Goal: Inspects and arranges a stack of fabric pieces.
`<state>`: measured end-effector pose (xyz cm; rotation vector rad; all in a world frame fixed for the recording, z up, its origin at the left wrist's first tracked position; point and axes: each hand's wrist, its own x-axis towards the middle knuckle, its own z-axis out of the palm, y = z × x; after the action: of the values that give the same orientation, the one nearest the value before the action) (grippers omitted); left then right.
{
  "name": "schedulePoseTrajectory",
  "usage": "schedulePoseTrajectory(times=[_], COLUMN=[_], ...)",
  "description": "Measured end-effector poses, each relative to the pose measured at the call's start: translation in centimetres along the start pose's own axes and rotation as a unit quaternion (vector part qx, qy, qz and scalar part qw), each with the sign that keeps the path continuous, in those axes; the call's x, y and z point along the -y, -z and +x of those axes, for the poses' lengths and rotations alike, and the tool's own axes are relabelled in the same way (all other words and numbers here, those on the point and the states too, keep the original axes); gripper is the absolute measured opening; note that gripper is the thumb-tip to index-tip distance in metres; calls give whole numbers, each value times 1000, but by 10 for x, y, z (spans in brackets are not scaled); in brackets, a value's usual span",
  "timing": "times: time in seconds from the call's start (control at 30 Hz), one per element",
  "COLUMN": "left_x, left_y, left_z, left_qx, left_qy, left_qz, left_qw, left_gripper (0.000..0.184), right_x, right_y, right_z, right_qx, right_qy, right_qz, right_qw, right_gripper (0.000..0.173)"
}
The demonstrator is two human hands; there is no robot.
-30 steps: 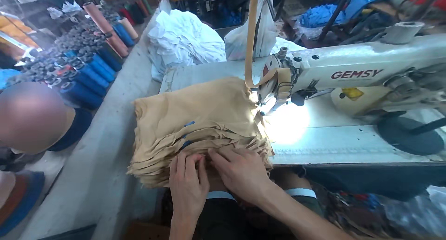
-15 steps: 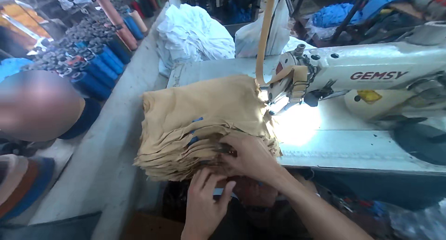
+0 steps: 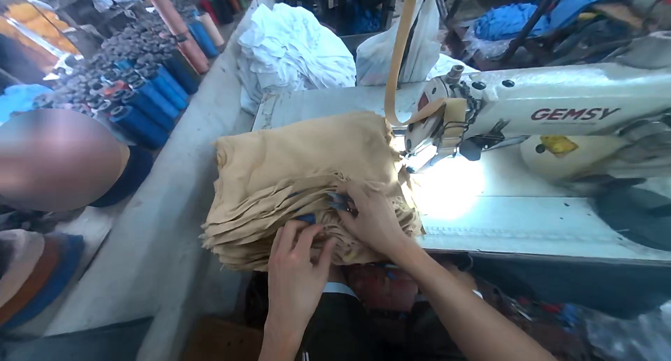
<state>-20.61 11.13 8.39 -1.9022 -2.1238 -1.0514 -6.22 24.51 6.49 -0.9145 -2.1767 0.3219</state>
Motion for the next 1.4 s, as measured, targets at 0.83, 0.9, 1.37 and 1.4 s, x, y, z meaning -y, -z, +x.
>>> schedulePoseTrajectory(times=[0.83,0.9,1.37,1.4], left_x=[1,-2,7,7], left_y=[0,-2,4,5], left_z=[1,8,25,21], left_qx=[-4,-4,22,16], left_qy=[14,14,46,44], left_qz=[19,29,-70,-85], left_qw=[1000,999,996,995], left_gripper=[20,19,18,17], right_x=[40,41,37,40], right_y=[28,30,47,44], right_z=[-57,-60,-58,-54], right_qx=[90,95,14,7], right_qy=[116,107,45,49], right_qz=[-110,-114,-85,-95], right_qw=[983,983,995,994], right_gripper=[16,15,30,30])
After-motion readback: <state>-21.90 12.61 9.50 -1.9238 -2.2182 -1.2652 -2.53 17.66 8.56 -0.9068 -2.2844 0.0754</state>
